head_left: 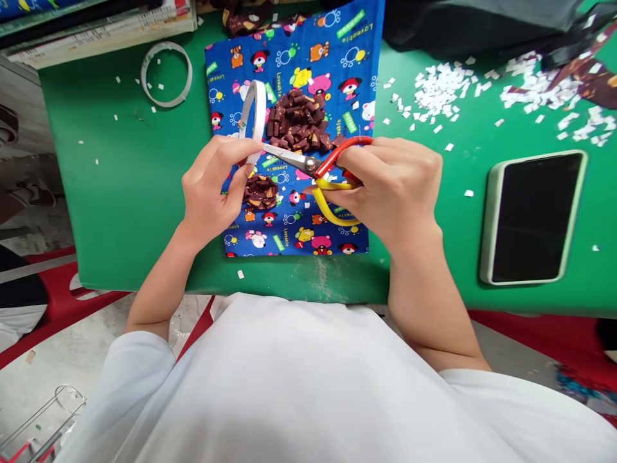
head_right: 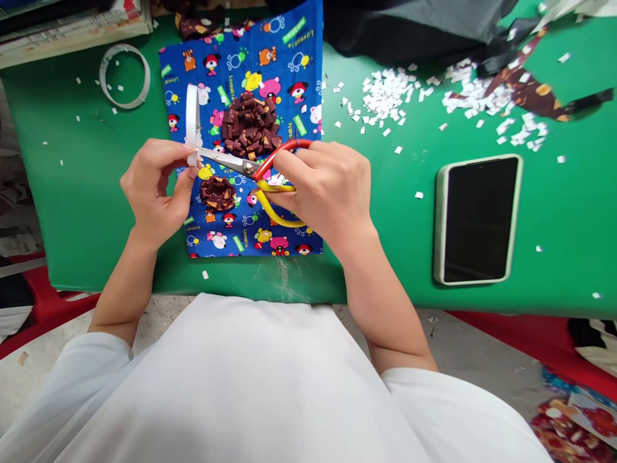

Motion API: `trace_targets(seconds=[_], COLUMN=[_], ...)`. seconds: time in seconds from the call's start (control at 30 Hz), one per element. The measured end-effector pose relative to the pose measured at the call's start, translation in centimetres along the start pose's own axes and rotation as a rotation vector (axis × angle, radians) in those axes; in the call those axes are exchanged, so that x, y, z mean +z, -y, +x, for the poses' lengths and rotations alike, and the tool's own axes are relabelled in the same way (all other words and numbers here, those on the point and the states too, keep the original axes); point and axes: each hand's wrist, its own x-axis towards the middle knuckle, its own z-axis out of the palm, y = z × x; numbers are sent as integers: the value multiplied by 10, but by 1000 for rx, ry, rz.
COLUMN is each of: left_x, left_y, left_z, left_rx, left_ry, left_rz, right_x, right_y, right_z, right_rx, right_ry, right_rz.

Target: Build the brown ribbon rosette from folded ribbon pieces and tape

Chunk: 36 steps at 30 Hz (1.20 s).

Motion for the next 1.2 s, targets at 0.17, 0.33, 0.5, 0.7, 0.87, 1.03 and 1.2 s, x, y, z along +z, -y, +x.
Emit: trace_targets(seconds=[0.17, 0.33, 0.5, 0.7, 0.87, 1.03, 1.2], left_x=[-3, -4, 1, 5, 1, -1, -1], left_y=[-5, 0, 22, 36, 21, 6, -3], left_z=[5, 4, -4, -8, -2, -2, -2], left_rx=[140, 163, -40, -87, -92, -126, -111], left_ry=[-65, -77, 21, 42, -17, -10, -10], left_rz=[43, 114, 71, 74, 71, 30, 10], right_x=[2, 4, 1, -5, -8, -11, -2], right_y=[0, 2, 1, -7, -15, -14, -9], right_z=[0, -2, -3, 1, -1, 0, 5], right_rx=[-8, 25, 47, 42, -55, 35, 178], right_ry=[-1, -10, -32, 116, 155, 82, -58], right_rz=[-16, -23, -80, -219, -178, -70, -18])
